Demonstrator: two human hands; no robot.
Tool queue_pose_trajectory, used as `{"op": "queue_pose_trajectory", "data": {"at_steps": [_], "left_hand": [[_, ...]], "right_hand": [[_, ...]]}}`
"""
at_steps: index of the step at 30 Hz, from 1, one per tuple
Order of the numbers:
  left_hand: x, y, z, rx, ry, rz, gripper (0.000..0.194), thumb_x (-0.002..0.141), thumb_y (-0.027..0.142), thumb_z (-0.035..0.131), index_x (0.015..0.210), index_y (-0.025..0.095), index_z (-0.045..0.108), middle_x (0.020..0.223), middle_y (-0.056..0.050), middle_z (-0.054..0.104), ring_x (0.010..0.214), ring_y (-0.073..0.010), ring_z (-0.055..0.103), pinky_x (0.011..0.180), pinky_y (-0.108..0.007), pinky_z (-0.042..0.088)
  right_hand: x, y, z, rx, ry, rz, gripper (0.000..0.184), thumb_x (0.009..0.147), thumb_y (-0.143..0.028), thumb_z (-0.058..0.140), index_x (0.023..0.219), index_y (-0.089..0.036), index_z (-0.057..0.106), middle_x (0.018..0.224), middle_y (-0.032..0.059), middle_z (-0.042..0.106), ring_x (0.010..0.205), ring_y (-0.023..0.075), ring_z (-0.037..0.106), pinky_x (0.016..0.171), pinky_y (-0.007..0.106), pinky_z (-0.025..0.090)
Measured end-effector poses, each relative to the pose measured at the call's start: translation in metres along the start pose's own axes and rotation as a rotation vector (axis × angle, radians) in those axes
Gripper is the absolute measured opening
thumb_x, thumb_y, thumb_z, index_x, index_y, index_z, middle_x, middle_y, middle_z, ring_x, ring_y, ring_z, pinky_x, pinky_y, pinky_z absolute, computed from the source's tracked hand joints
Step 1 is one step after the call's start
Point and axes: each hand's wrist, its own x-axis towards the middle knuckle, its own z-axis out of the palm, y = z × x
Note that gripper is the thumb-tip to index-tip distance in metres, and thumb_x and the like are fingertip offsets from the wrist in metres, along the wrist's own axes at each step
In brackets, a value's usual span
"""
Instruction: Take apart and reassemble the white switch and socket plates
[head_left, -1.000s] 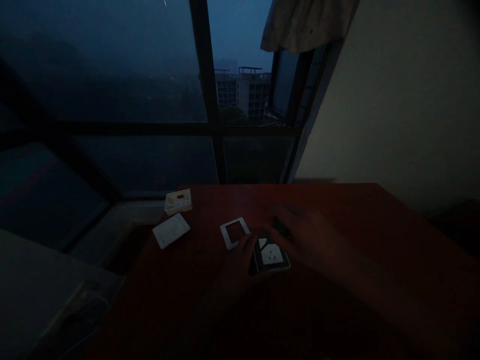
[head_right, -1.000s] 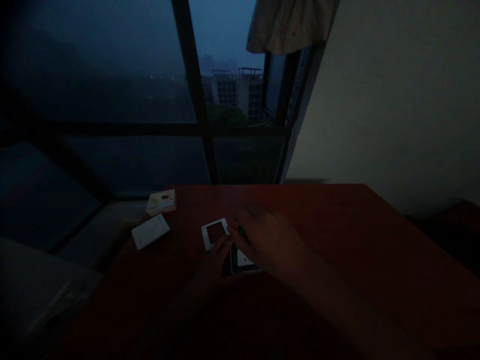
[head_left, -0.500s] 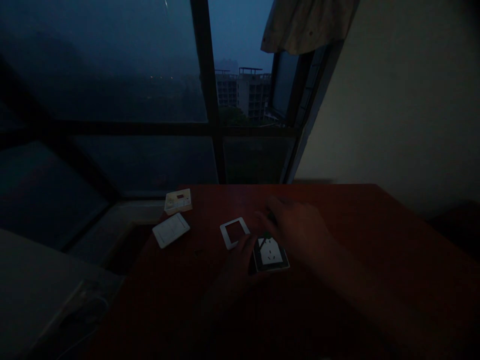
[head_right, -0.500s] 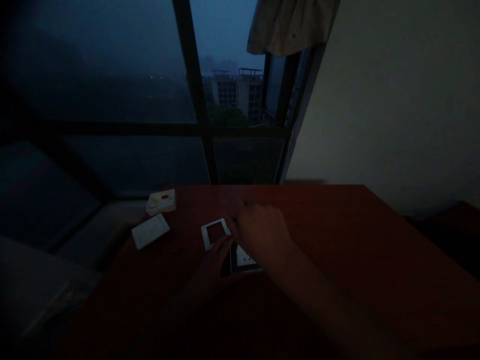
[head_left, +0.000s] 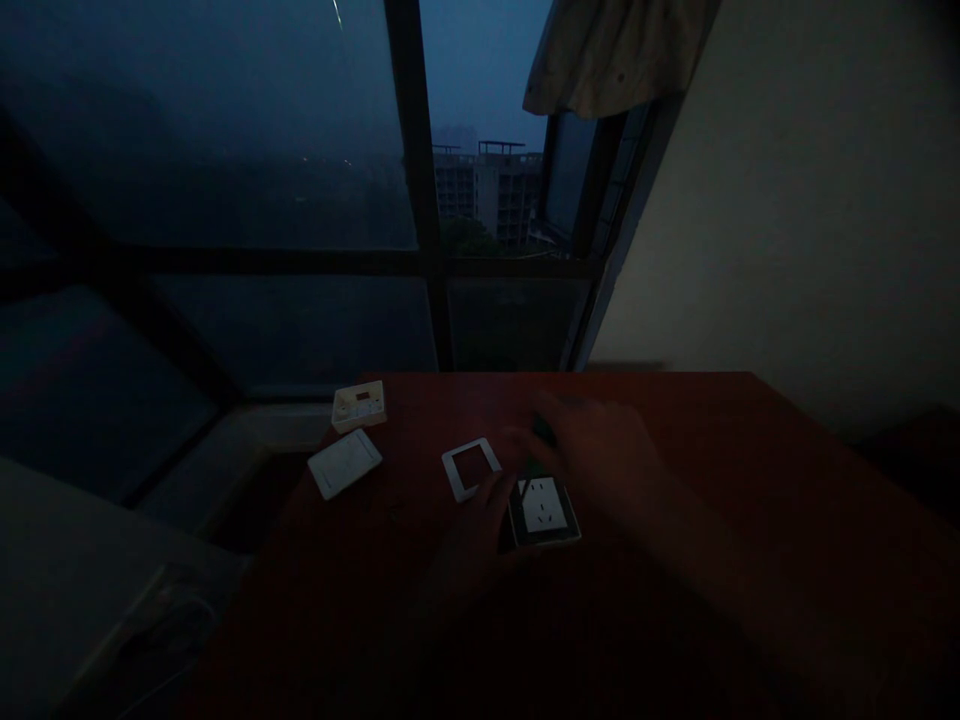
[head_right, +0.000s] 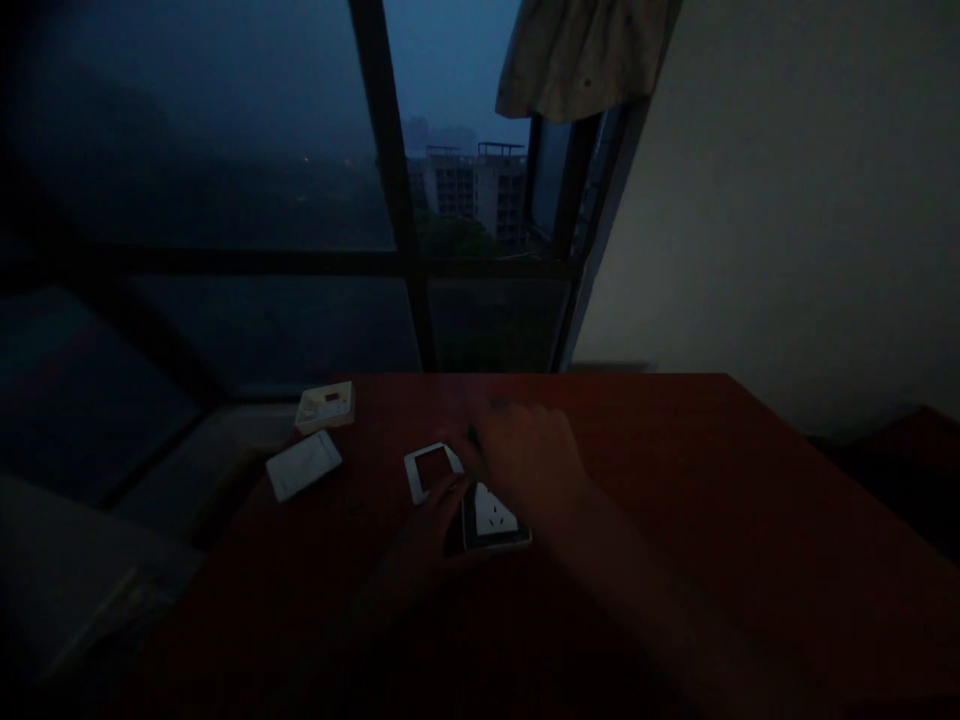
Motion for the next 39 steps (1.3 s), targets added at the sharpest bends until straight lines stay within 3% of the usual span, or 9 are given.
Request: {"op": "queue_pose_trajectory", "data": {"at_steps": [4, 7, 9, 14, 20, 27, 30, 34, 39], "left_hand": [[0.0, 0.001, -0.001, 0.001, 0.003, -0.01, 0.086, 0.073, 0.043, 0.072, 0.144, 0.025, 0.027, 0.15, -0.012, 0.027, 0.134, -0.0333, 0.032, 0.107, -0.049, 0.034], [0.0, 0.002, -0.001, 0.007, 0.004, 0.005, 0.087, 0.073, 0.042, 0.073, 0.144, 0.024, 0.026, 0.149, -0.013, 0.028, 0.133, -0.0323, 0.034, 0.107, -0.047, 0.035], [0.0, 0.002, -0.002, 0.01, -0.006, 0.007, 0.088, 0.073, 0.041, 0.073, 0.144, 0.022, 0.025, 0.149, -0.013, 0.027, 0.133, -0.0316, 0.033, 0.107, -0.046, 0.034], [-0.001, 0.002, -0.003, 0.009, 0.0, 0.006, 0.087, 0.073, 0.04, 0.073, 0.144, 0.025, 0.026, 0.15, -0.011, 0.026, 0.134, -0.0309, 0.032, 0.108, -0.045, 0.033], [-0.001, -0.001, -0.002, 0.021, -0.029, -0.02, 0.087, 0.073, 0.04, 0.073, 0.144, 0.023, 0.026, 0.151, -0.011, 0.026, 0.134, -0.0312, 0.032, 0.108, -0.045, 0.033], [-0.001, -0.003, -0.002, 0.019, -0.038, -0.038, 0.087, 0.073, 0.041, 0.072, 0.145, 0.023, 0.026, 0.152, -0.01, 0.024, 0.135, -0.0306, 0.03, 0.108, -0.044, 0.033], [-0.001, -0.003, -0.002, 0.022, -0.023, -0.037, 0.087, 0.073, 0.039, 0.072, 0.144, 0.024, 0.026, 0.151, -0.01, 0.025, 0.134, -0.03, 0.032, 0.108, -0.043, 0.032], [-0.001, -0.004, -0.002, 0.031, -0.012, -0.019, 0.087, 0.072, 0.037, 0.073, 0.145, 0.024, 0.025, 0.151, -0.01, 0.026, 0.134, -0.0301, 0.033, 0.108, -0.044, 0.033], [-0.001, -0.002, -0.004, 0.025, -0.018, -0.01, 0.087, 0.074, 0.042, 0.07, 0.145, 0.023, 0.025, 0.151, -0.011, 0.025, 0.134, -0.031, 0.032, 0.108, -0.045, 0.033]], "right_hand": [[0.005, 0.014, 0.002, 0.223, -0.012, -0.1, 0.022, 0.09, -0.031, 0.048, 0.107, -0.02, 0.056, 0.097, 0.0079, 0.069, 0.086, 0.0217, 0.065, 0.068, 0.03, 0.045], [0.005, 0.018, -0.001, 0.438, -0.056, -0.23, 0.039, 0.083, -0.019, 0.053, 0.122, -0.02, 0.048, 0.112, 0.0081, 0.064, 0.095, 0.0182, 0.062, 0.074, 0.027, 0.046], [0.004, 0.017, -0.002, 0.385, -0.059, -0.207, 0.038, 0.083, -0.022, 0.053, 0.121, -0.02, 0.048, 0.109, 0.0086, 0.065, 0.092, 0.019, 0.063, 0.07, 0.028, 0.046], [0.001, 0.012, -0.004, -0.062, -0.034, 0.015, 0.029, 0.089, -0.045, 0.044, 0.097, -0.021, 0.059, 0.078, 0.0086, 0.069, 0.067, 0.0238, 0.065, 0.056, 0.03, 0.04], [-0.001, 0.016, -0.013, 0.165, -0.098, -0.173, 0.031, 0.086, -0.029, 0.05, 0.115, -0.018, 0.05, 0.102, 0.0076, 0.067, 0.088, 0.02, 0.063, 0.064, 0.026, 0.041], [0.002, 0.02, -0.006, -0.007, -0.076, -0.04, 0.028, 0.093, -0.04, 0.039, 0.092, -0.02, 0.059, 0.083, 0.0069, 0.069, 0.072, 0.0216, 0.065, 0.059, 0.029, 0.039], [0.002, 0.023, -0.006, 0.178, -0.072, -0.139, 0.021, 0.09, -0.03, 0.046, 0.105, -0.019, 0.056, 0.098, 0.0077, 0.068, 0.084, 0.0206, 0.064, 0.068, 0.03, 0.043], [-0.002, 0.023, -0.012, 0.442, -0.153, -0.279, 0.035, 0.084, -0.019, 0.052, 0.119, -0.019, 0.05, 0.108, 0.0083, 0.065, 0.092, 0.0181, 0.062, 0.072, 0.027, 0.045], [-0.001, 0.012, -0.015, 0.12, -0.131, -0.114, 0.03, 0.09, -0.039, 0.047, 0.109, -0.018, 0.055, 0.093, 0.0101, 0.069, 0.079, 0.0233, 0.065, 0.061, 0.031, 0.043]]}}
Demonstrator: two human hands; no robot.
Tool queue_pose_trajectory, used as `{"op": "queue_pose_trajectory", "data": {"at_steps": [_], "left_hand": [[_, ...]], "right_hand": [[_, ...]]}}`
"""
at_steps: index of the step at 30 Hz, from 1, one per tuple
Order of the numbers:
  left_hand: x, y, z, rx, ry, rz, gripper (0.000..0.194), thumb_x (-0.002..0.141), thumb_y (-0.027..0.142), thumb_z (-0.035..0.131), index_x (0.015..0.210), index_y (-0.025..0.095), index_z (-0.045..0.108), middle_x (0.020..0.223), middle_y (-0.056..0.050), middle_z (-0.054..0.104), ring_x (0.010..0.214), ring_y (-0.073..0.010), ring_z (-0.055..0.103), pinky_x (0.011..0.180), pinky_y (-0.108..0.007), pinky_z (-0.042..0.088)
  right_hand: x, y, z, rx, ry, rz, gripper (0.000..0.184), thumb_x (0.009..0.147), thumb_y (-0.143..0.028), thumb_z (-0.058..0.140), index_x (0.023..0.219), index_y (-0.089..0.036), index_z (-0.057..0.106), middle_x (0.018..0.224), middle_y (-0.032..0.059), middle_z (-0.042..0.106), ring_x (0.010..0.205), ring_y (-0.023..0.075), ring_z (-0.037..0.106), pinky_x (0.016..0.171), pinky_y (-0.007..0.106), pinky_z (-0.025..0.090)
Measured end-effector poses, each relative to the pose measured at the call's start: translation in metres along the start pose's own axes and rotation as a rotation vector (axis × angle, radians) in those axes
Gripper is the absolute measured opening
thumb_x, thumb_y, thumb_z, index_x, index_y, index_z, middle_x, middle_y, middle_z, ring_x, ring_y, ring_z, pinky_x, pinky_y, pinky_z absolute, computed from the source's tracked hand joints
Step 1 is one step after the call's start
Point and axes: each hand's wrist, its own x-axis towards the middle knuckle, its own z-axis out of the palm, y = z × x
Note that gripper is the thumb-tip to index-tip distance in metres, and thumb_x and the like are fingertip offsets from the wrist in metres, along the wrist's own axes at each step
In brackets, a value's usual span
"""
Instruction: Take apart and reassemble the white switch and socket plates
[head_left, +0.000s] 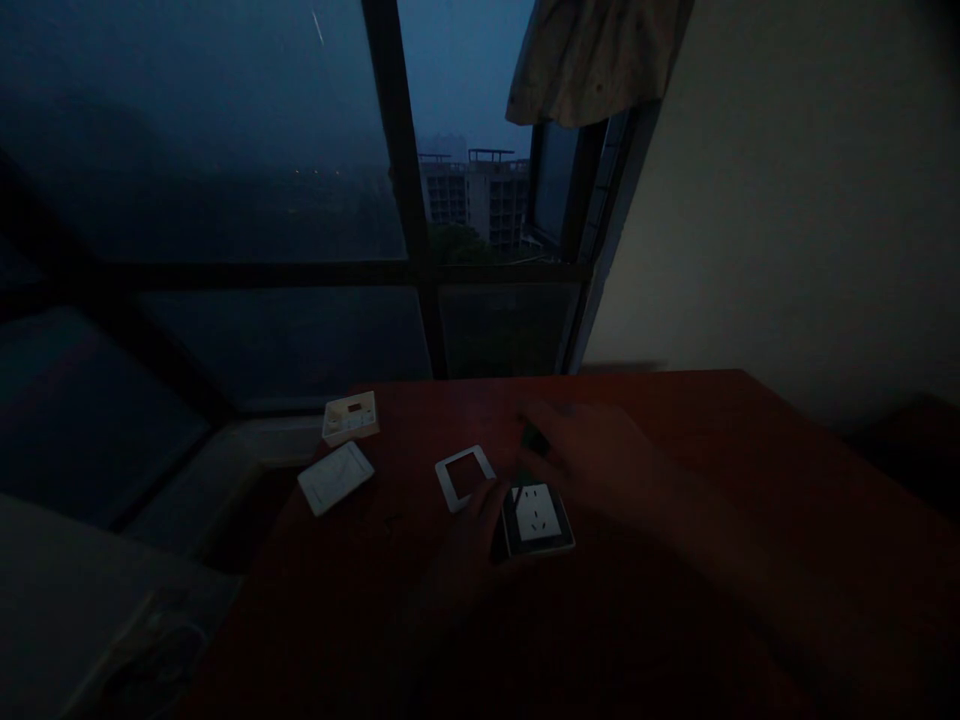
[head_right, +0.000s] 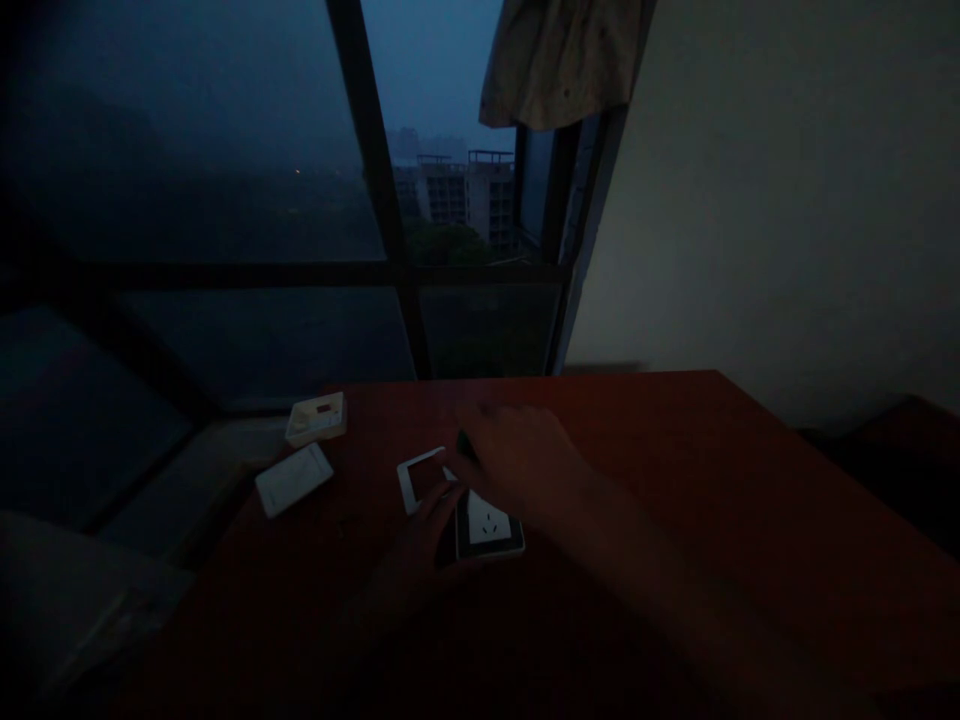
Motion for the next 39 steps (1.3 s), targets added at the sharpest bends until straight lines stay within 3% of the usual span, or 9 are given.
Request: {"op": "queue_pose_trajectory", "data": {"at_steps": [3, 6, 9, 15, 20, 26, 32, 36, 39], "left_hand": [[-0.0007, -0.0016, 0.0016, 0.009, 0.028, -0.003, 0.086, 0.073, 0.039, 0.073, 0.144, 0.023, 0.026, 0.15, -0.01, 0.028, 0.133, -0.03, 0.034, 0.107, -0.044, 0.035], [-0.0008, -0.003, 0.0026, 0.017, 0.025, 0.006, 0.087, 0.073, 0.036, 0.073, 0.144, 0.023, 0.025, 0.15, -0.01, 0.026, 0.134, -0.0297, 0.033, 0.108, -0.044, 0.034], [-0.0003, -0.0015, 0.001, 0.013, 0.007, 0.017, 0.085, 0.075, 0.04, 0.071, 0.145, 0.022, 0.025, 0.151, -0.011, 0.026, 0.135, -0.0305, 0.032, 0.108, -0.046, 0.034], [0.001, 0.001, -0.0023, -0.029, -0.009, -0.008, 0.086, 0.073, 0.043, 0.072, 0.144, 0.024, 0.027, 0.15, -0.011, 0.027, 0.135, -0.0322, 0.032, 0.108, -0.048, 0.033], [-0.0004, -0.0037, -0.0001, -0.057, -0.002, -0.022, 0.088, 0.073, 0.044, 0.072, 0.145, 0.023, 0.025, 0.152, -0.012, 0.024, 0.137, -0.0312, 0.028, 0.11, -0.047, 0.029], [-0.0006, -0.0012, -0.0008, -0.061, 0.004, -0.034, 0.085, 0.075, 0.041, 0.071, 0.144, 0.023, 0.026, 0.151, -0.012, 0.026, 0.136, -0.0298, 0.029, 0.11, -0.045, 0.031], [0.0001, -0.0011, -0.0014, -0.065, 0.006, -0.009, 0.086, 0.075, 0.041, 0.071, 0.145, 0.024, 0.024, 0.151, -0.011, 0.024, 0.136, -0.031, 0.029, 0.109, -0.047, 0.031], [-0.0004, -0.0031, -0.0004, -0.048, 0.018, -0.008, 0.086, 0.075, 0.041, 0.071, 0.145, 0.025, 0.024, 0.152, -0.011, 0.025, 0.137, -0.0312, 0.028, 0.109, -0.048, 0.03], [0.0001, -0.0028, -0.0014, -0.05, -0.001, -0.017, 0.085, 0.075, 0.041, 0.071, 0.145, 0.023, 0.025, 0.151, -0.013, 0.025, 0.136, -0.0315, 0.03, 0.109, -0.047, 0.031]], "right_hand": [[0.0043, -0.0025, 0.0015, -0.143, 0.006, 0.065, 0.034, 0.093, -0.045, 0.038, 0.098, -0.019, 0.06, 0.084, 0.0097, 0.069, 0.072, 0.0227, 0.065, 0.058, 0.03, 0.04], [0.0048, -0.0004, 0.0018, 0.025, -0.007, -0.065, 0.024, 0.09, -0.032, 0.045, 0.108, -0.02, 0.056, 0.095, 0.0076, 0.069, 0.082, 0.0201, 0.064, 0.062, 0.027, 0.041], [0.0034, 0.0009, 0.0021, 0.172, -0.021, -0.145, 0.04, 0.084, -0.026, 0.054, 0.123, -0.021, 0.047, 0.102, 0.0063, 0.067, 0.087, 0.0186, 0.063, 0.064, 0.025, 0.042], [0.005, -0.003, 0.0013, -0.112, 0.029, 0.051, 0.031, 0.092, -0.044, 0.04, 0.101, -0.02, 0.058, 0.088, 0.009, 0.07, 0.075, 0.0241, 0.066, 0.059, 0.03, 0.04], [0.0027, 0.0001, 0.0, 0.111, 0.031, -0.077, 0.03, 0.084, -0.026, 0.051, 0.113, -0.02, 0.052, 0.104, 0.0068, 0.067, 0.088, 0.0201, 0.064, 0.067, 0.028, 0.043], [0.0042, 0.0037, 0.0059, 0.051, 0.042, 0.015, 0.031, 0.088, -0.035, 0.048, 0.114, -0.019, 0.053, 0.104, 0.0096, 0.066, 0.087, 0.0218, 0.063, 0.069, 0.03, 0.043], [0.0006, 0.0029, 0.003, 0.258, -0.006, -0.105, 0.032, 0.083, -0.026, 0.056, 0.114, -0.018, 0.053, 0.099, 0.0078, 0.067, 0.081, 0.0183, 0.063, 0.064, 0.026, 0.042], [0.0013, 0.0024, 0.0007, 0.194, 0.026, -0.068, 0.029, 0.086, -0.036, 0.054, 0.11, -0.019, 0.057, 0.1, 0.0087, 0.067, 0.084, 0.02, 0.062, 0.068, 0.029, 0.042], [0.0029, 0.0021, 0.0005, 0.174, 0.037, -0.047, 0.032, 0.087, -0.032, 0.053, 0.116, -0.019, 0.055, 0.103, 0.0093, 0.067, 0.084, 0.0198, 0.063, 0.069, 0.029, 0.043]]}}
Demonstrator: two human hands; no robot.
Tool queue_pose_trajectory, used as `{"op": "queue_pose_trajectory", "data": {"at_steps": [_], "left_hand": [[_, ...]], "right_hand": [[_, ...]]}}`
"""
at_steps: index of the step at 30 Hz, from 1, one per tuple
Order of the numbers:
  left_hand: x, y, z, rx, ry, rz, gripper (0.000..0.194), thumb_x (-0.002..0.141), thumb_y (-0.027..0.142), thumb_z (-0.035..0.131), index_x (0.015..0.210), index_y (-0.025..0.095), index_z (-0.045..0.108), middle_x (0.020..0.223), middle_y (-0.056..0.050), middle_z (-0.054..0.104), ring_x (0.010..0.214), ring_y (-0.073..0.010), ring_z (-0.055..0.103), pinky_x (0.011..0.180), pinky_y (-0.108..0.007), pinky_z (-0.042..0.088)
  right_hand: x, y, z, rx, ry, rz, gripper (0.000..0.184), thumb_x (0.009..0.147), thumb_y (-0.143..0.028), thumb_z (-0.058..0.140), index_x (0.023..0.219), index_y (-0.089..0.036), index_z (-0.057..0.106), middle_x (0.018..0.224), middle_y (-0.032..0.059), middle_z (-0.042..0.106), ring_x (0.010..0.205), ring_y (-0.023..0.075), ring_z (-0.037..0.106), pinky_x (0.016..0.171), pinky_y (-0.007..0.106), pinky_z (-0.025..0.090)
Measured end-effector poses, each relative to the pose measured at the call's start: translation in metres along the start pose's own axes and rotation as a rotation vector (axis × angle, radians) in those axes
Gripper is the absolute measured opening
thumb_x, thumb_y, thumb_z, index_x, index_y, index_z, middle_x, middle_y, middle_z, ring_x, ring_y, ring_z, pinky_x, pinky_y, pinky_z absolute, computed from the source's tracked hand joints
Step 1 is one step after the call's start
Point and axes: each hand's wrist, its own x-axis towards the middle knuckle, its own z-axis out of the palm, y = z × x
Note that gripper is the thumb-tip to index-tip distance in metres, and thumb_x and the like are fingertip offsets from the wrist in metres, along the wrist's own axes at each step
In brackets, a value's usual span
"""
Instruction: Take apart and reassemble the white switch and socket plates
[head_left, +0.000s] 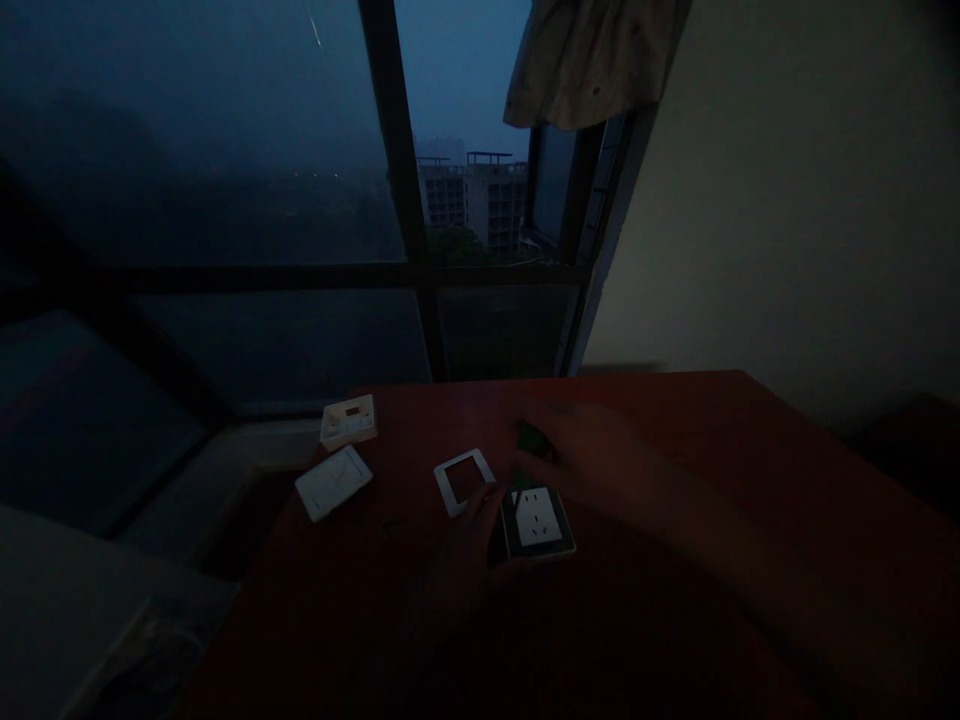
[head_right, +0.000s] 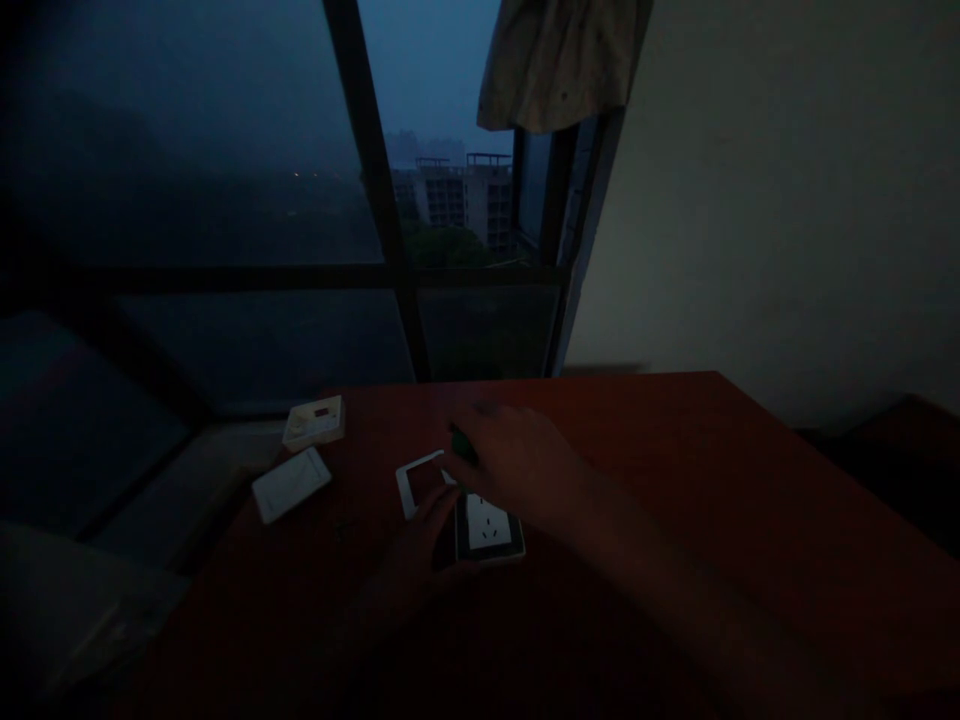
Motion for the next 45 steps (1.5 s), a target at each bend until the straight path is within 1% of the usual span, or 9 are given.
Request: {"op": "queue_pose_trajectory", "data": {"at_steps": [5, 10, 13, 19, 25, 32, 34, 38, 45], "left_hand": [[0.001, 0.0, -0.001, -0.018, -0.009, -0.001, 0.083, 0.076, 0.042, 0.069, 0.145, 0.023, 0.025, 0.151, -0.013, 0.024, 0.136, -0.0322, 0.03, 0.109, -0.049, 0.031], [0.0, 0.0, 0.0, -0.006, 0.009, 0.011, 0.081, 0.077, 0.038, 0.069, 0.144, 0.021, 0.027, 0.15, -0.013, 0.026, 0.135, -0.0302, 0.031, 0.108, -0.046, 0.032], [-0.001, 0.0, 0.0, -0.01, 0.011, 0.005, 0.08, 0.077, 0.04, 0.068, 0.143, 0.022, 0.028, 0.15, -0.012, 0.027, 0.135, -0.03, 0.032, 0.108, -0.045, 0.032], [0.0, 0.002, 0.0, -0.004, 0.011, 0.001, 0.08, 0.077, 0.04, 0.068, 0.144, 0.022, 0.027, 0.15, -0.012, 0.027, 0.136, -0.0301, 0.03, 0.109, -0.047, 0.031], [-0.002, 0.001, -0.001, 0.013, -0.009, -0.011, 0.08, 0.079, 0.044, 0.066, 0.144, 0.023, 0.026, 0.151, -0.012, 0.025, 0.137, -0.0308, 0.028, 0.109, -0.047, 0.03], [-0.001, 0.002, -0.001, 0.009, -0.003, 0.012, 0.082, 0.079, 0.044, 0.066, 0.145, 0.021, 0.024, 0.151, -0.013, 0.025, 0.137, -0.0308, 0.028, 0.11, -0.047, 0.03], [-0.002, 0.002, -0.001, 0.012, 0.002, 0.012, 0.081, 0.079, 0.043, 0.067, 0.145, 0.022, 0.025, 0.151, -0.013, 0.026, 0.137, -0.0309, 0.028, 0.11, -0.047, 0.029], [-0.002, 0.001, 0.001, 0.016, 0.021, 0.012, 0.081, 0.078, 0.039, 0.068, 0.145, 0.024, 0.025, 0.151, -0.01, 0.026, 0.136, -0.0297, 0.03, 0.109, -0.046, 0.031], [-0.001, 0.002, 0.0, 0.025, 0.015, 0.024, 0.08, 0.078, 0.039, 0.068, 0.144, 0.023, 0.026, 0.15, -0.011, 0.027, 0.136, -0.0298, 0.029, 0.11, -0.045, 0.03]], "right_hand": [[-0.002, 0.0, -0.001, 0.033, -0.047, -0.043, 0.041, 0.082, -0.023, 0.057, 0.122, -0.018, 0.051, 0.103, 0.0088, 0.066, 0.086, 0.0194, 0.063, 0.069, 0.028, 0.042], [-0.003, 0.0, 0.0, -0.116, -0.01, 0.008, 0.033, 0.09, -0.04, 0.047, 0.115, -0.02, 0.056, 0.101, 0.0092, 0.067, 0.083, 0.0216, 0.064, 0.066, 0.03, 0.042], [-0.003, 0.0, 0.0, -0.186, 0.006, 0.044, 0.029, 0.092, -0.039, 0.043, 0.11, -0.02, 0.057, 0.093, 0.0083, 0.068, 0.079, 0.0218, 0.064, 0.063, 0.029, 0.041], [-0.002, 0.002, -0.003, 0.104, -0.051, -0.076, 0.033, 0.079, -0.02, 0.055, 0.112, -0.019, 0.053, 0.105, 0.0066, 0.066, 0.088, 0.0178, 0.062, 0.069, 0.026, 0.042], [0.004, 0.002, 0.002, -0.238, 0.019, 0.103, 0.034, 0.091, -0.044, 0.04, 0.109, -0.018, 0.055, 0.093, 0.0104, 0.068, 0.079, 0.0251, 0.064, 0.062, 0.032, 0.042], [-0.002, -0.001, -0.003, 0.04, -0.055, -0.103, 0.026, 0.082, -0.02, 0.052, 0.108, -0.018, 0.053, 0.101, 0.0073, 0.066, 0.087, 0.0181, 0.062, 0.067, 0.026, 0.042], [-0.001, -0.003, -0.004, -0.064, -0.044, -0.067, 0.021, 0.087, -0.028, 0.048, 0.104, -0.018, 0.055, 0.098, 0.0085, 0.066, 0.086, 0.02, 0.062, 0.064, 0.027, 0.041], [0.0, -0.005, -0.003, -0.306, -0.029, 0.06, 0.035, 0.093, -0.046, 0.037, 0.101, -0.019, 0.059, 0.086, 0.0091, 0.068, 0.074, 0.0235, 0.064, 0.059, 0.03, 0.039], [-0.008, -0.009, -0.005, -0.109, -0.045, -0.046, 0.03, 0.082, -0.026, 0.052, 0.111, -0.019, 0.053, 0.102, 0.0076, 0.066, 0.087, 0.0204, 0.063, 0.066, 0.027, 0.041]]}}
